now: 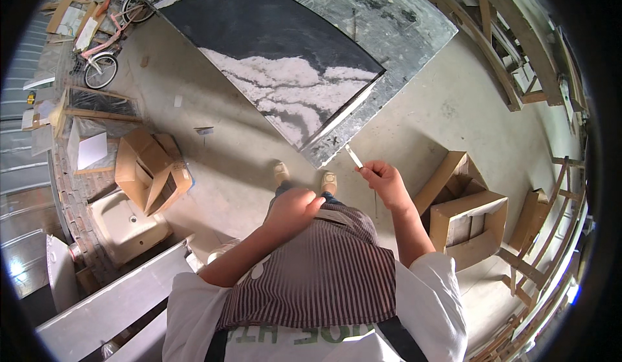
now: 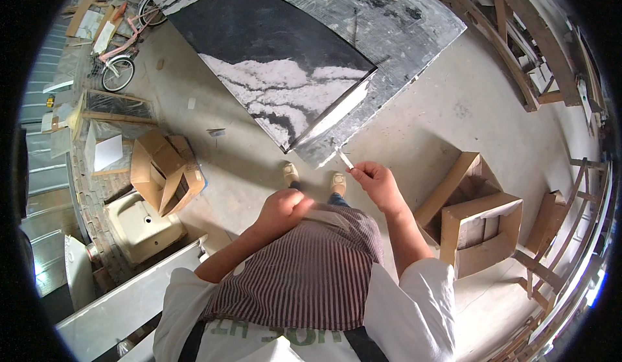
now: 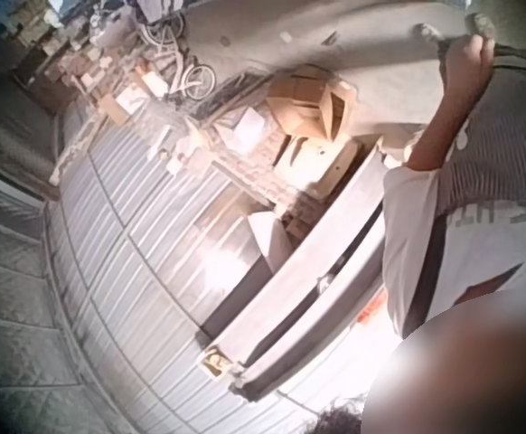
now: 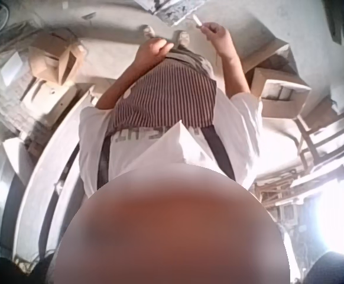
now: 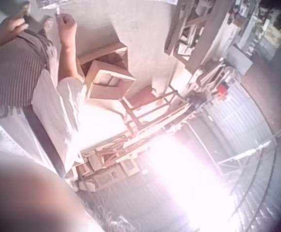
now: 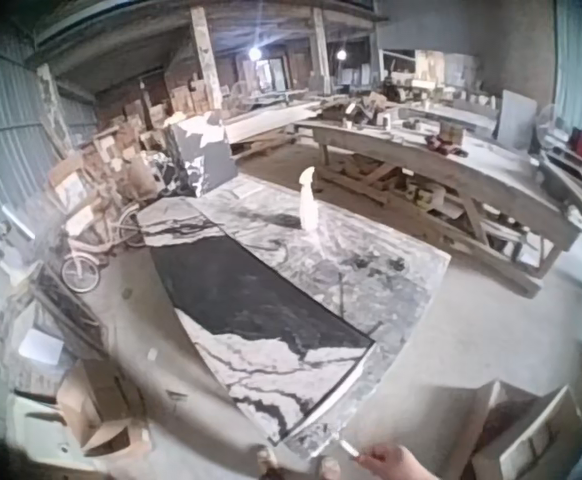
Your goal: The person uses a small metal tool to peel a dark film or coating from a large flat panel. They work along the edges and corners, lifting and removing sections of the material. The person moves around the panel to access different areas and continues peeling until the end of the clip.
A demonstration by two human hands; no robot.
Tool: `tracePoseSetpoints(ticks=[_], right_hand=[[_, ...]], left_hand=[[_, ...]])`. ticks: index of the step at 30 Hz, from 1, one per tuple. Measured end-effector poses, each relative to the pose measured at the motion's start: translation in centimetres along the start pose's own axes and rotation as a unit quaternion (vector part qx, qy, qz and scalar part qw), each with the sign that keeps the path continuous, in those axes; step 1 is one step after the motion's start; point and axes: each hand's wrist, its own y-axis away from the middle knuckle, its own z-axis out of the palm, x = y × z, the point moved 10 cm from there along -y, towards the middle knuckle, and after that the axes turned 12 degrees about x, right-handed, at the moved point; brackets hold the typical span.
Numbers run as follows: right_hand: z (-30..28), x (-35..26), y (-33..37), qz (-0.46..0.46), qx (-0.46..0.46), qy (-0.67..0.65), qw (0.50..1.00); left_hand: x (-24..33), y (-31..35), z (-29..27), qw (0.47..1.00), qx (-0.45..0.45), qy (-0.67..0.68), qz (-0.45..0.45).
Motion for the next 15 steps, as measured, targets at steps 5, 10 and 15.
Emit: tracePoseSetpoints(ticks=[5, 10, 15], right_hand=[[1.9, -4.6, 3.3, -0.063, -0.078, 0.066, 0.993], [4.6, -9.3, 6.2, -0.176, -0.103, 0.204, 0.958], [7.0, -13.5, 6.8, -0.288, -0.096, 0.250, 0.920]], left_hand=[[1.8, 0.0, -3.4, 0.986, 0.128, 0.104, 0.009], [5.9, 0.7, -8.9, 0.948, 0.274, 0.072, 0.143], [3.0, 1.5, -10.0, 0.961, 0.253, 0.103, 0.037]])
